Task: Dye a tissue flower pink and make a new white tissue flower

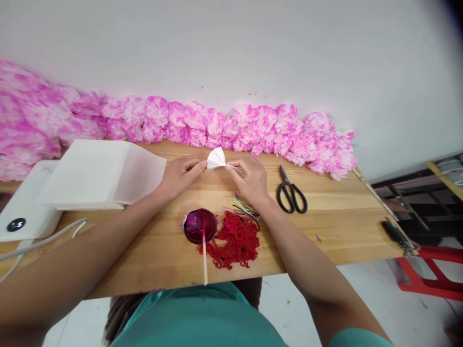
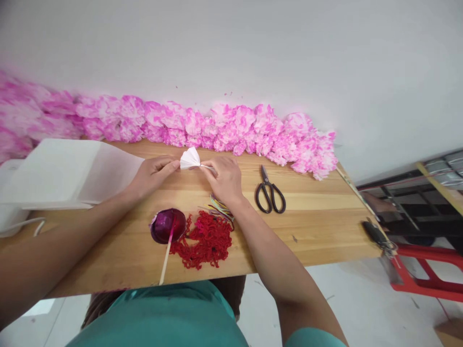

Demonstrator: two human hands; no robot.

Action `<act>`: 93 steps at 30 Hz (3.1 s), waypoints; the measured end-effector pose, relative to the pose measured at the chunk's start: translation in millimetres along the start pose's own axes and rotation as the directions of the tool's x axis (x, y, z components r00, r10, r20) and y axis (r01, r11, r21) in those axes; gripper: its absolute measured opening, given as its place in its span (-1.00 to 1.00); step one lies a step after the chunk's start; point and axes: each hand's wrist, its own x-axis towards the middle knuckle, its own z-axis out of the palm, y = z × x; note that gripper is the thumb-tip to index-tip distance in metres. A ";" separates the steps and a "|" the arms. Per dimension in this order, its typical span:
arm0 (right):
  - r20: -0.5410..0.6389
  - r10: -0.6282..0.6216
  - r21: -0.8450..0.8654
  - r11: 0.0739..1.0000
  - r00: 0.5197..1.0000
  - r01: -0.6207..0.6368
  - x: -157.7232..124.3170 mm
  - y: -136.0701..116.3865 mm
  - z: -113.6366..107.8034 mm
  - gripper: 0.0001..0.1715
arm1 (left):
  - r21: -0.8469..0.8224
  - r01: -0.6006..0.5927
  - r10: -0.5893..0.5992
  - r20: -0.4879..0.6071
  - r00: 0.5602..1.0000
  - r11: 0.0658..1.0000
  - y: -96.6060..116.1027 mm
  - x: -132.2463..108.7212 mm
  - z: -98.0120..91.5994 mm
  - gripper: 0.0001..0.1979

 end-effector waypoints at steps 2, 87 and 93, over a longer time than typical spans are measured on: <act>-0.003 -0.013 0.010 1.000 1.000 0.014 -0.3 -1.3 -0.1 -0.86 | -0.040 0.014 -0.014 -0.003 1.000 0.999 -1.0 0.1 2.1 -0.63; 0.049 -0.027 0.187 0.982 0.998 0.017 -0.4 -25.1 -3.4 -0.77 | -0.179 -0.016 0.020 0.022 1.000 0.984 6.1 -5.8 16.3 -0.70; 0.057 0.322 0.472 0.825 0.945 -0.309 1.3 -16.8 4.9 -0.80 | -0.218 0.021 -0.021 0.000 1.000 0.976 4.5 -2.6 10.8 -0.70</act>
